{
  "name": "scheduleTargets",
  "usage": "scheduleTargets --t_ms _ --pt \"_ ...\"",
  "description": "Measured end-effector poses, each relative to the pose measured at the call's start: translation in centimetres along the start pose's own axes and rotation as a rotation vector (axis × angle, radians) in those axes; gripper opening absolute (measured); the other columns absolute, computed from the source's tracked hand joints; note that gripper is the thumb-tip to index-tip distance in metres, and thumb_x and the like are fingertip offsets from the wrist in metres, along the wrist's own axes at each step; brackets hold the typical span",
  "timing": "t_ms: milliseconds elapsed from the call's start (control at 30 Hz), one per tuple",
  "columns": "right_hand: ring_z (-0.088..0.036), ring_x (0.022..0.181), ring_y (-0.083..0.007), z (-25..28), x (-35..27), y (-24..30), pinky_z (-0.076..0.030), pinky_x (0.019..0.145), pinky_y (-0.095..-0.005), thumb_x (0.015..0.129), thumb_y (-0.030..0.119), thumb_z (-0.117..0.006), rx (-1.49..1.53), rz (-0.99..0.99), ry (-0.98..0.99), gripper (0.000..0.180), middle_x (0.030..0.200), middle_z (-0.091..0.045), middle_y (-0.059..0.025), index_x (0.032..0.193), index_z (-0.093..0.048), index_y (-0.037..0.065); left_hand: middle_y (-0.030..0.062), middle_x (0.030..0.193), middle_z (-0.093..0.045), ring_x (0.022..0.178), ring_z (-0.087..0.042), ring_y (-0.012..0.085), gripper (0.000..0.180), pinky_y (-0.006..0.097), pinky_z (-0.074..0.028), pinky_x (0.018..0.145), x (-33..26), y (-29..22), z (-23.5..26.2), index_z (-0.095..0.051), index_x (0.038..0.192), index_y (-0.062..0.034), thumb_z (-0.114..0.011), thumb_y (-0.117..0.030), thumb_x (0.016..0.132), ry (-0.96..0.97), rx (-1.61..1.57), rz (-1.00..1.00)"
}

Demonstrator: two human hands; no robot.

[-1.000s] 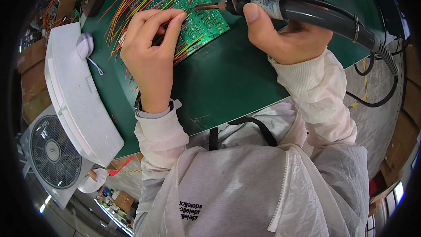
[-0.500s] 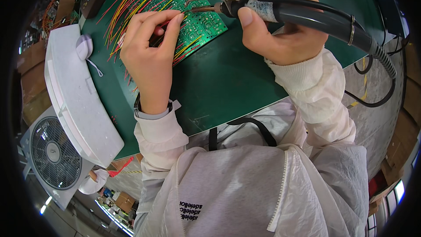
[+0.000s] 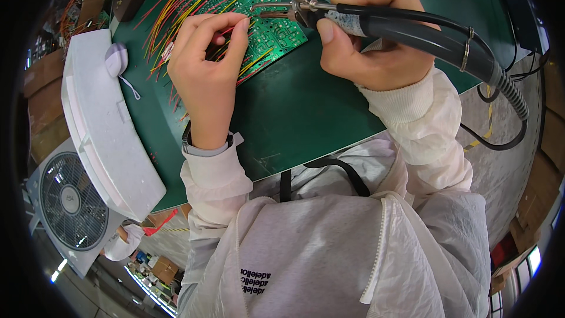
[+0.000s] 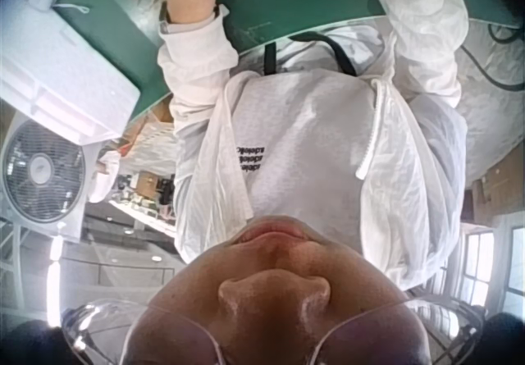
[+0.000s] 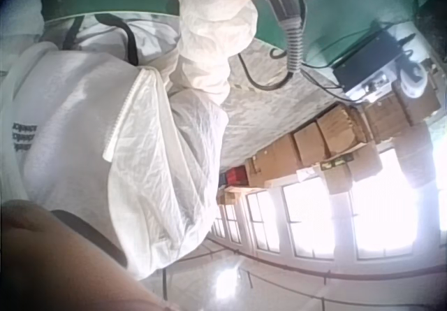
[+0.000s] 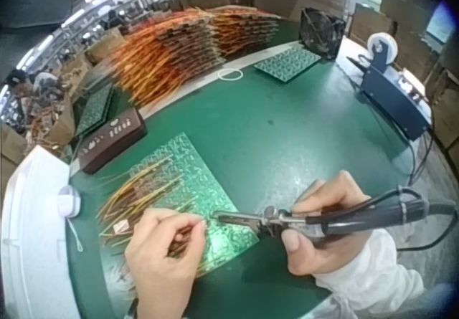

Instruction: The person solders multiple colored wires onto a green printed circuit board using a soldering iron.

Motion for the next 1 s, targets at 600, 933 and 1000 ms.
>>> scheduleTargets --t_ms 600,933,1000 --pt "-0.047 0.051 -0.0096 1.1 -0.4 0.3 -0.037 0.048 -0.0197 0.066 0.005 -0.067 0.093 -0.012 -0.117 0.027 0.062 -0.054 -0.0081 0.082 -0.046 -0.003 0.0027 0.072 -0.054 0.059 -0.044 0.0104 0.009 0.022 -0.038 0.053 0.0 -0.7 0.3 -0.062 0.075 -0.0024 -0.065 -0.001 0.067 -0.028 0.007 -0.073" --pt "-0.051 0.060 -0.0128 1.8 -0.4 -0.4 -0.041 0.058 -0.0221 0.069 0.003 -0.066 0.042 -0.063 -0.208 0.026 0.070 -0.056 -0.0093 0.086 -0.046 -0.001 0.0029 0.074 -0.051 0.059 -0.043 0.0111 0.008 0.023 -0.039 0.053 0.3 -0.1 -0.2 -0.059 0.076 -0.0020 -0.063 -0.002 0.069 -0.001 -0.016 -0.049" --pt "-0.051 0.062 -0.0128 1.6 -0.4 -0.5 -0.041 0.060 -0.0223 0.069 0.003 -0.065 0.043 -0.063 -0.207 0.026 0.071 -0.056 -0.0089 0.087 -0.046 -0.001 0.0031 0.074 -0.051 0.059 -0.043 0.0108 0.008 0.023 -0.039 0.053 0.5 0.2 0.1 -0.059 0.076 -0.0018 -0.063 -0.002 0.070 -0.006 -0.005 -0.068"
Point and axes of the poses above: each hand's wrist, its own x-axis towards the middle knuckle, its own z-axis out of the back of the hand, y = z × x, the point moved 7 cm from there along x, towards the middle knuckle
